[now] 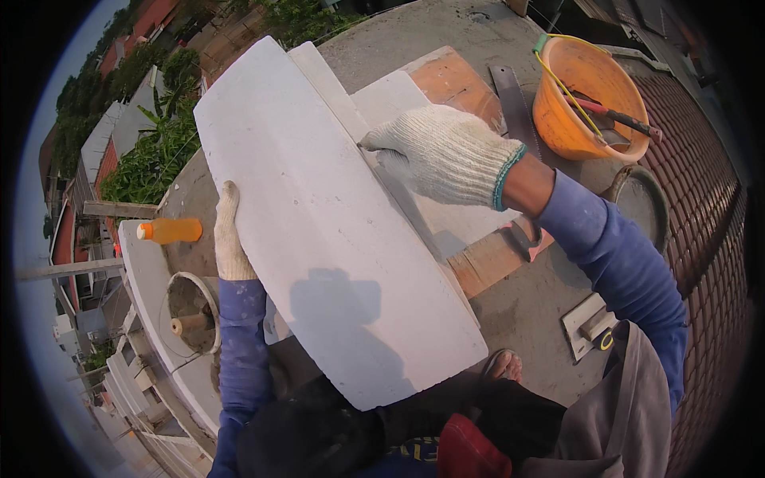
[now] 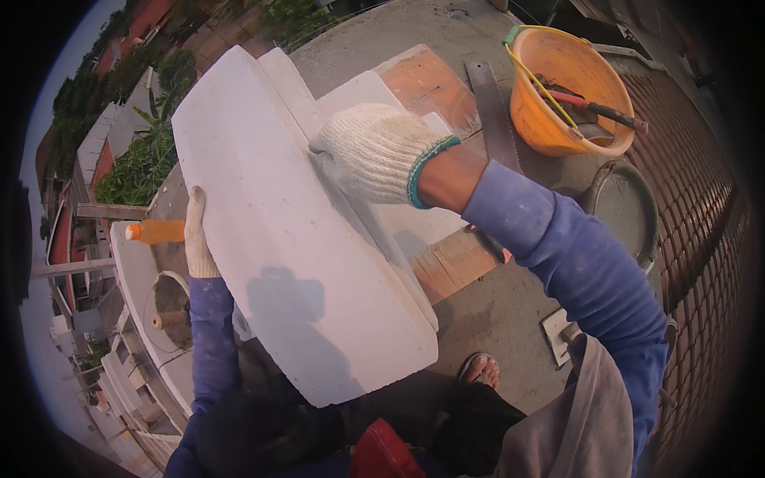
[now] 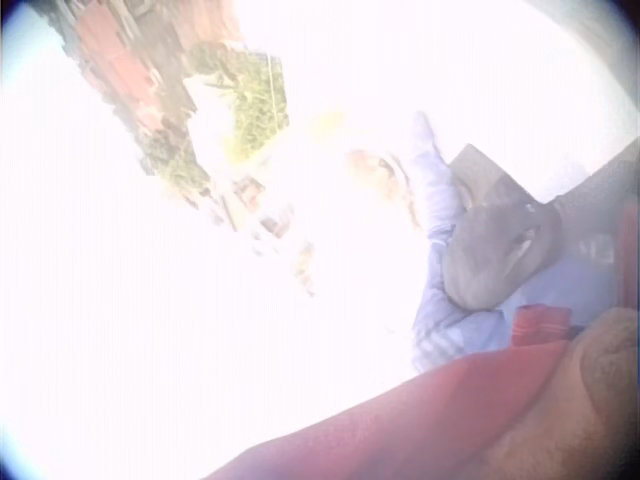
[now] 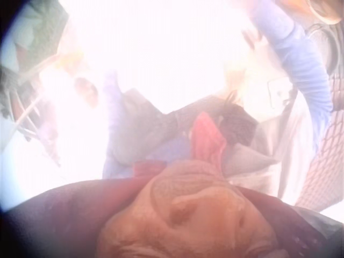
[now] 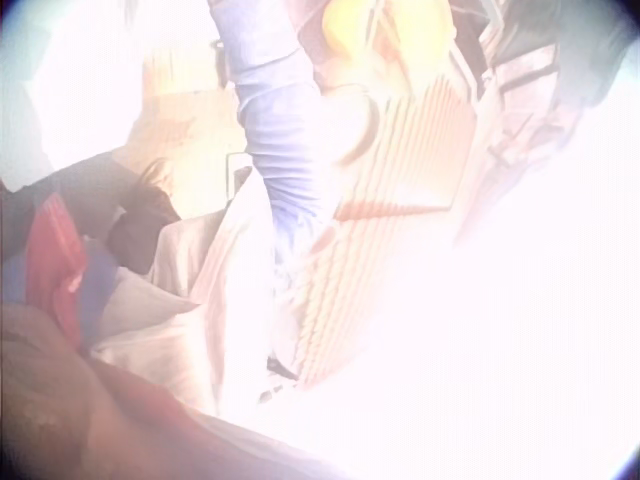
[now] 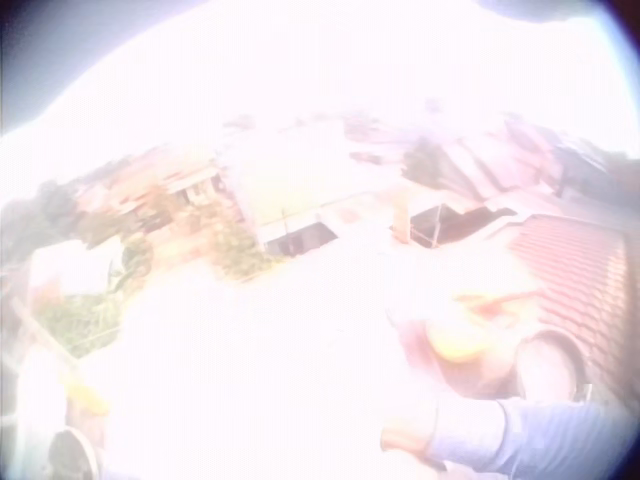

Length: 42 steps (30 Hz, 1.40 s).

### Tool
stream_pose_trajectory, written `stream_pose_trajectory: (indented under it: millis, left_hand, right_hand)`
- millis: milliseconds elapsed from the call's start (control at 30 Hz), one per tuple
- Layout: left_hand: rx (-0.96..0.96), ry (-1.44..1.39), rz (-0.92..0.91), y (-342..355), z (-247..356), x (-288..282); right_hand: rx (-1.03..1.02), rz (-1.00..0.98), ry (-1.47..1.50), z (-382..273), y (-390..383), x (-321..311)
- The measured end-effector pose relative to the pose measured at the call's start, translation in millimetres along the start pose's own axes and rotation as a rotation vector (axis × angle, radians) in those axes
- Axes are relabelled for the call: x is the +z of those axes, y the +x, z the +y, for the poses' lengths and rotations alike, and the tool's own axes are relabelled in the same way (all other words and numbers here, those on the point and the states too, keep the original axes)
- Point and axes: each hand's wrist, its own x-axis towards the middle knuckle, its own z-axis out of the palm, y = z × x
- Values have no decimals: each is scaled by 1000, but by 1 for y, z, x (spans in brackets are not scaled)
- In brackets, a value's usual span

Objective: The person marks a white rectangular tile with a pencil, then uses a hand saw to cut it into smaller pieces. They repeatedly reposition the tile and saw to complete the cuts.

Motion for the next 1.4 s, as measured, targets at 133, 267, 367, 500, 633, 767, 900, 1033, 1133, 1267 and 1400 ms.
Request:
stream_pose_trajectory:
  millis: [133, 267, 367, 500, 633, 767, 900, 1033, 1133, 1267, 1400]
  left_hand:
    - [64, 30, 16, 4, -5, -7]
    - [-28, 66, -11, 11, -3, -13]
    - [-10, 101, -93, 13, -2, -15]
    - [13, 173, -12, 28, 3, -29]
    - [-31, 144, -134, 41, 1, -41]
    - [-15, 108, -107, 40, -3, -36]
    - [10, 73, -166, 26, -5, -29]
    - [-22, -40, -145, 18, -6, -20]
    - [2, 5, -31, 15, -5, -16]
    - [39, -37, -88, 10, -4, -12]
    - [2, -98, -86, -2, -4, -10]
  right_hand:
    - [-33, -44, 133, -39, -129, -7]
    - [94, -7, 334, -70, -252, -16]
    - [421, 266, 571, -85, -324, 6]
    - [831, 449, 951, -90, -364, 50]
    - [917, 512, 848, -96, -354, 76]
    - [670, 444, 699, -98, -316, 59]
    - [504, 258, 657, -99, -270, 33]
    - [434, 251, 603, -110, -236, 27]
    - [443, 200, 624, -120, -225, 34]
    - [438, 208, 578, -127, -221, 44]
    - [460, 198, 594, -124, -218, 49]
